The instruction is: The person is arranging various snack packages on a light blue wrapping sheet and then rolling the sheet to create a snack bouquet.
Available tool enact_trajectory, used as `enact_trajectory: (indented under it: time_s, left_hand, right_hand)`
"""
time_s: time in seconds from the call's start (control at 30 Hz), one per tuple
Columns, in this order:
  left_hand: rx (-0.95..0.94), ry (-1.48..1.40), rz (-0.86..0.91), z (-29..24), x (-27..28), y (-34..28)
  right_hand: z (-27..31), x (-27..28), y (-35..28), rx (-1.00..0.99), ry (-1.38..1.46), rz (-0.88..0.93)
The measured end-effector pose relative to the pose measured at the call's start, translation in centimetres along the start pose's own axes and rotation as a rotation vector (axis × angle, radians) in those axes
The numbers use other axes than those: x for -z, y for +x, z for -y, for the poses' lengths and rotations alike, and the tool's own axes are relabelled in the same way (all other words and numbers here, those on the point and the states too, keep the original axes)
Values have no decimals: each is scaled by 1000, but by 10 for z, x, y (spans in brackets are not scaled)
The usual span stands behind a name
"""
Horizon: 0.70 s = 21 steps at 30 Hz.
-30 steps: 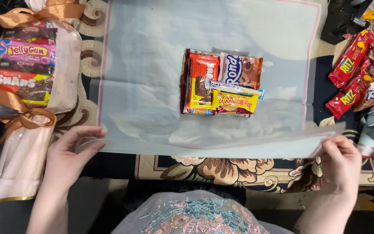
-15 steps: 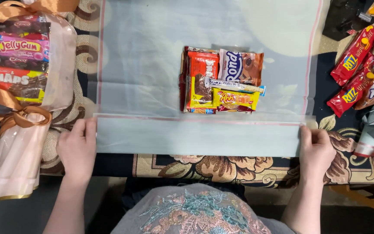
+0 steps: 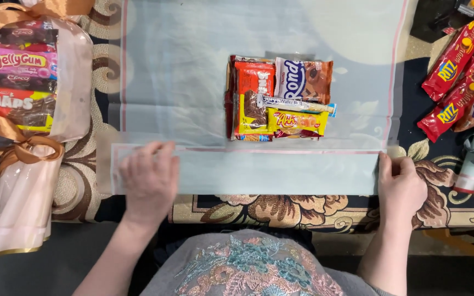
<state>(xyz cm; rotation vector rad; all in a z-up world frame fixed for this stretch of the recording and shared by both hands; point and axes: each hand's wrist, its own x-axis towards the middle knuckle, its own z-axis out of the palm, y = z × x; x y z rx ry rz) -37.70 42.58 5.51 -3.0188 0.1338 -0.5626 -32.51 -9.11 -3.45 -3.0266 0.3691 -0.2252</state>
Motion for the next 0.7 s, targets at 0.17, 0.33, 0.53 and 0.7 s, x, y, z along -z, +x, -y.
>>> enact_trajectory:
  time_s: [0.17, 0.33, 0.53, 0.7]
  left_hand:
    - [-70, -152, 189, -41, -19, 3]
    - [-48, -134, 367, -47, -36, -4]
    - [-44, -283, 274, -46, -42, -6]
    - [-33, -306, 328, -44, -39, -5]
  right_hand:
    - [10, 19, 6, -27, -38, 78]
    - [68, 65, 1, 224, -167, -235]
    - [183, 56, -46, 994, 396, 96]
    - [190, 50, -38, 1160, 300, 238]
